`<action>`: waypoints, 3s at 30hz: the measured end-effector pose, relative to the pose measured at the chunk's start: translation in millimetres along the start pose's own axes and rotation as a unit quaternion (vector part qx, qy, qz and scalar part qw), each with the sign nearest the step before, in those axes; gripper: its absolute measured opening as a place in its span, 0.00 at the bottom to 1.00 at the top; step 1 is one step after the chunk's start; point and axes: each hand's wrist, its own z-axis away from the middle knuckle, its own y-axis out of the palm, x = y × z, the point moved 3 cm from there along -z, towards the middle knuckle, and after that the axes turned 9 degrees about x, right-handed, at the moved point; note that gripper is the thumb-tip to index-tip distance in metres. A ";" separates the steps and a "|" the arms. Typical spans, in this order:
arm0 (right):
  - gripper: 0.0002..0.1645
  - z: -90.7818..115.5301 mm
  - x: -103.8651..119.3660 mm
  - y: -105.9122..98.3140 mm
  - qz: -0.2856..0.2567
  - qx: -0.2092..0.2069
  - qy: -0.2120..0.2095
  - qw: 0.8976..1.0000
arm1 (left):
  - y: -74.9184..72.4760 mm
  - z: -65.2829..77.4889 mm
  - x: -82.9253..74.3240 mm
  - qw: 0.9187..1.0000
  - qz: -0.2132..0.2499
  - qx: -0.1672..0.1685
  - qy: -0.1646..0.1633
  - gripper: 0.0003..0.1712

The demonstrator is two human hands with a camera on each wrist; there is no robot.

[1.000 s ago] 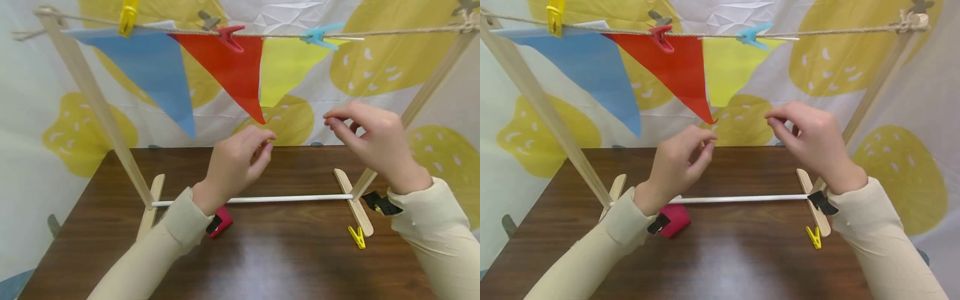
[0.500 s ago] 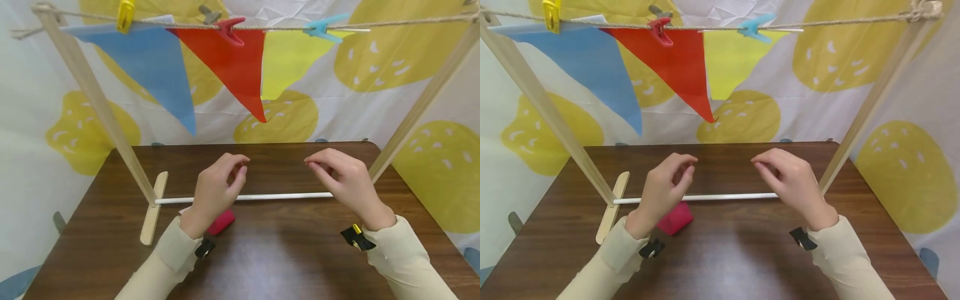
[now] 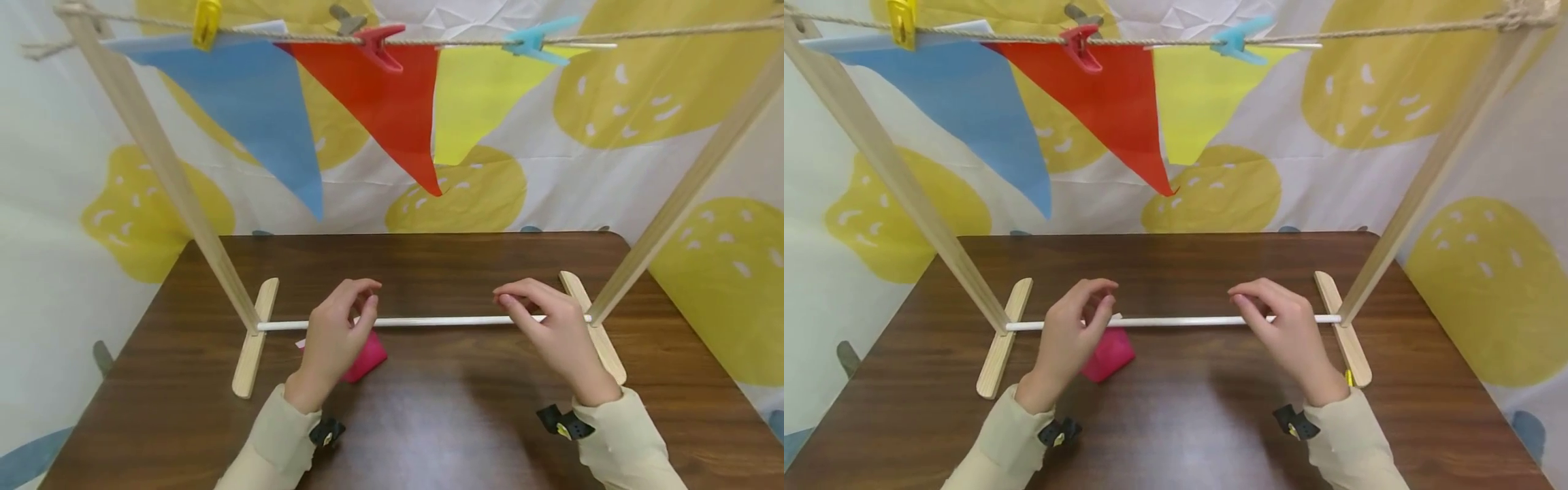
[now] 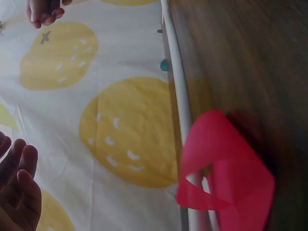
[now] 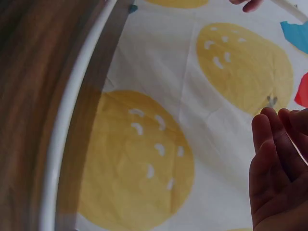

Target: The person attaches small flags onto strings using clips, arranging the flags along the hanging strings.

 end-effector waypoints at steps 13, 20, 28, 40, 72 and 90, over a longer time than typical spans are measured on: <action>0.06 32.9 -26.9 25.7 -0.070 0.020 0.130 0.989 | -8.7 22.8 47.8 0.984 0.028 0.105 -0.143 0.09; 0.08 54.1 -42.6 27.8 -0.129 -0.011 0.223 0.966 | -9.0 36.4 66.3 0.972 0.045 0.119 -0.199 0.10; 0.11 75.3 -72.4 34.9 -0.149 -0.030 0.255 0.955 | -3.7 40.1 86.0 0.941 0.144 0.142 -0.272 0.19; 0.13 90.9 -95.5 42.4 -0.166 -0.025 0.235 0.958 | 7.6 55.3 111.3 0.895 0.249 0.165 -0.331 0.29; 0.14 115.3 -123.1 11.5 0.019 0.042 0.344 0.938 | -8.3 63.7 126.2 0.883 0.132 0.313 -0.323 0.12; 0.31 134.8 -134.8 -28.6 0.125 0.200 0.411 0.881 | -18.8 65.3 119.6 0.887 0.065 0.370 -0.269 0.18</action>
